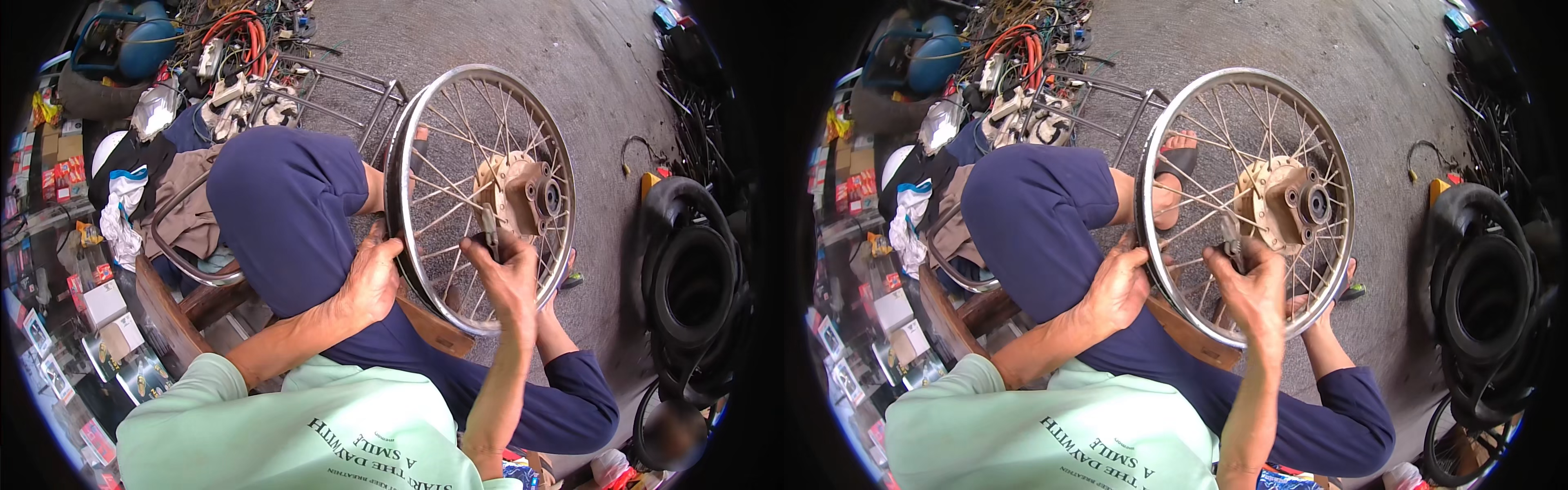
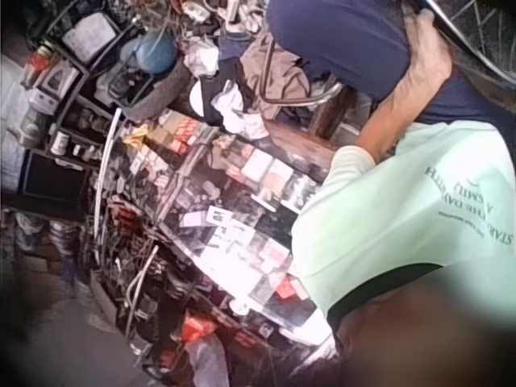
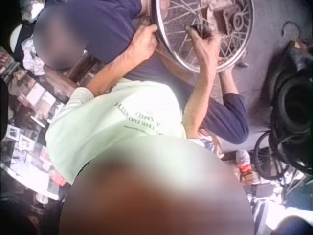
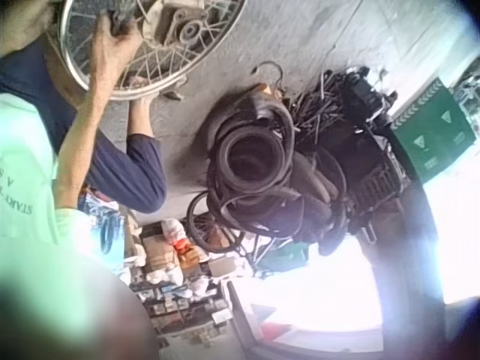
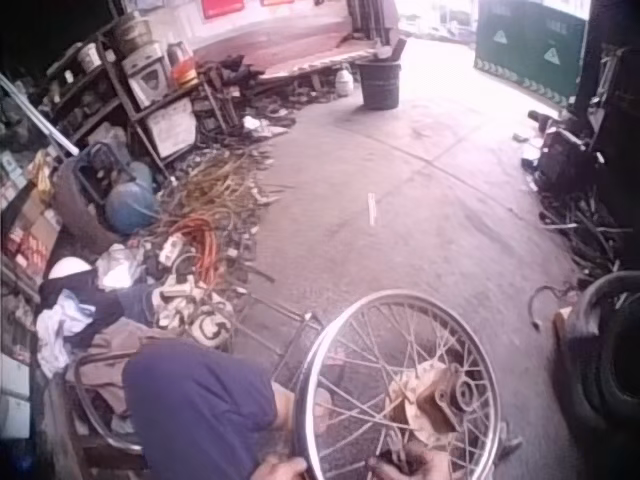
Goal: The person sits on the floor and uses a wrench to tighten the spokes of a bicycle wheel. They rotate the wheel and adjust multiple spokes around the rim.
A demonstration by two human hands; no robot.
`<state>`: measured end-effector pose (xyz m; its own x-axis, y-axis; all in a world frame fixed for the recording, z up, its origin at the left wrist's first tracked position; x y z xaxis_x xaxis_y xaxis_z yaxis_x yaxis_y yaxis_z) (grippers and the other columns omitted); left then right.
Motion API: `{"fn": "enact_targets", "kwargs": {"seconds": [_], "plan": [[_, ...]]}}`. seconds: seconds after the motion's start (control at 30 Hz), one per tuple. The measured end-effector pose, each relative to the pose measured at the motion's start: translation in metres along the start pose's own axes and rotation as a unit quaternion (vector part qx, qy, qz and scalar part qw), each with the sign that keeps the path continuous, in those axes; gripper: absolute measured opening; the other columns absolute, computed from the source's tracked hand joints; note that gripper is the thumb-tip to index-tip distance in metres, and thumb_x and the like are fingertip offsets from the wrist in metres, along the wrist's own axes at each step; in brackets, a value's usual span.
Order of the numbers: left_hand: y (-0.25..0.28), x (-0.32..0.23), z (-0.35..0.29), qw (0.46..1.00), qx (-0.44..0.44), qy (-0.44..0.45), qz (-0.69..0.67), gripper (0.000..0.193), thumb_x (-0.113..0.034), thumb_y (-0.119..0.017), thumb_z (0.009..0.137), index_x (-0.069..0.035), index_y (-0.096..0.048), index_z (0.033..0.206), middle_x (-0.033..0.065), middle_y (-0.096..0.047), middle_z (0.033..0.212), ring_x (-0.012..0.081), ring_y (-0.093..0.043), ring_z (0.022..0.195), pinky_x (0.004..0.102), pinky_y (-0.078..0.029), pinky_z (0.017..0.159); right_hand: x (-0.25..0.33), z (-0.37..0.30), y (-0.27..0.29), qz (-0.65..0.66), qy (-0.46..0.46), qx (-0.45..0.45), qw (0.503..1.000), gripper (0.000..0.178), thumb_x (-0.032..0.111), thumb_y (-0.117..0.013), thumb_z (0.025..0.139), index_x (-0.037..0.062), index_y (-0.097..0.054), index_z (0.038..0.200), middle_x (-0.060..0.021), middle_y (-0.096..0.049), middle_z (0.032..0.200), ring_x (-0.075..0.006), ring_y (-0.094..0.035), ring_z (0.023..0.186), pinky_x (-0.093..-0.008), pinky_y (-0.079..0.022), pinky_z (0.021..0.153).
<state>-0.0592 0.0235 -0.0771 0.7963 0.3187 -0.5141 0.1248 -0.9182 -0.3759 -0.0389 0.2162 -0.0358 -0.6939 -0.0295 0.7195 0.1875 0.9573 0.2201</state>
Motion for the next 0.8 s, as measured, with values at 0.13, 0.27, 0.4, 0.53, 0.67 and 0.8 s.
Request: {"fn": "enact_targets", "kwargs": {"seconds": [0.13, 0.27, 0.4, 0.53, 0.67, 0.8], "plan": [[-0.007, -0.004, 0.0, 1.0, 0.009, -0.006, -0.021, 0.032, -0.005, -0.052, 0.091, -0.005, -0.052, 0.123, 0.0068, -0.061, 0.109, 0.0201, -0.06, 0.104, 0.0352, -0.049, 0.092, -0.023, 0.004, -0.038, 0.106, -0.076, 0.011, 0.991, 0.023, 0.019, -0.069, 0.088, -0.0033, -0.07, 0.09, -0.0008, -0.06, 0.062, -0.007, -0.048, 0.05, -0.0249, -0.034, 0.045], [-0.013, -0.002, -0.002, 1.0, 0.004, 0.005, -0.009, 0.033, -0.002, -0.046, 0.092, -0.008, -0.051, 0.124, 0.0042, -0.059, 0.107, 0.0149, -0.059, 0.098, 0.0327, -0.05, 0.087, -0.036, 0.011, -0.076, 0.255, -0.133, 0.07, 0.955, 0.022, 0.021, -0.071, 0.087, -0.0016, -0.069, 0.088, 0.0021, -0.058, 0.061, -0.004, -0.042, 0.043, -0.0222, -0.028, 0.039], [-0.01, -0.003, 0.001, 1.0, 0.007, -0.012, -0.008, 0.032, -0.002, -0.047, 0.092, -0.008, -0.052, 0.123, 0.0041, -0.059, 0.106, 0.015, -0.06, 0.097, 0.0323, -0.051, 0.088, -0.023, 0.015, -0.079, 0.3, -0.144, 0.098, 0.938, 0.016, 0.015, -0.072, 0.086, -0.0004, -0.067, 0.086, 0.0014, -0.058, 0.061, -0.003, -0.041, 0.042, -0.0198, -0.026, 0.038], [-0.011, -0.003, -0.002, 1.0, 0.006, 0.001, -0.012, 0.03, -0.002, -0.046, 0.093, -0.008, -0.052, 0.122, 0.0038, -0.059, 0.105, 0.0145, -0.06, 0.098, 0.0312, -0.05, 0.088, -0.026, 0.01, -0.081, 0.31, -0.146, 0.125, 0.931, 0.016, 0.015, -0.072, 0.085, 0.0001, -0.066, 0.086, 0.0024, -0.056, 0.059, -0.0026, -0.039, 0.04, -0.0195, -0.024, 0.037], [-0.007, 0.0, 0.0, 1.0, -0.001, -0.009, -0.024, 0.029, -0.002, -0.045, 0.094, -0.008, -0.052, 0.121, 0.0035, -0.058, 0.105, 0.0136, -0.058, 0.099, 0.0307, -0.05, 0.088, -0.024, 0.013, -0.081, 0.277, -0.139, 0.101, 0.945, 0.017, 0.015, -0.073, 0.086, 0.0001, -0.065, 0.086, 0.0027, -0.055, 0.058, -0.0026, -0.038, 0.04, -0.0201, -0.024, 0.037], [-0.008, -0.003, -0.001, 1.0, -0.004, -0.006, -0.023, 0.027, -0.003, -0.045, 0.096, -0.008, -0.052, 0.121, 0.0036, -0.058, 0.106, 0.0137, -0.058, 0.098, 0.0308, -0.049, 0.088, -0.026, 0.015, -0.082, 0.263, -0.148, 0.11, 0.947, 0.017, 0.016, -0.073, 0.086, 0.0005, -0.065, 0.086, 0.0029, -0.054, 0.058, -0.0027, -0.038, 0.04, -0.0208, -0.024, 0.037]]}}
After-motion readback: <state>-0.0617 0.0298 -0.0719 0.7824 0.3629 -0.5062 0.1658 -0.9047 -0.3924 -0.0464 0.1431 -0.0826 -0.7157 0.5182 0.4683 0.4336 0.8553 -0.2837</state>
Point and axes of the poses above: each hand's wrist, its own z-axis towards the middle knuckle, its own y-axis out of the back of the hand, x = y × z, the point moved 10 cm from there along z, towards the middle knuckle
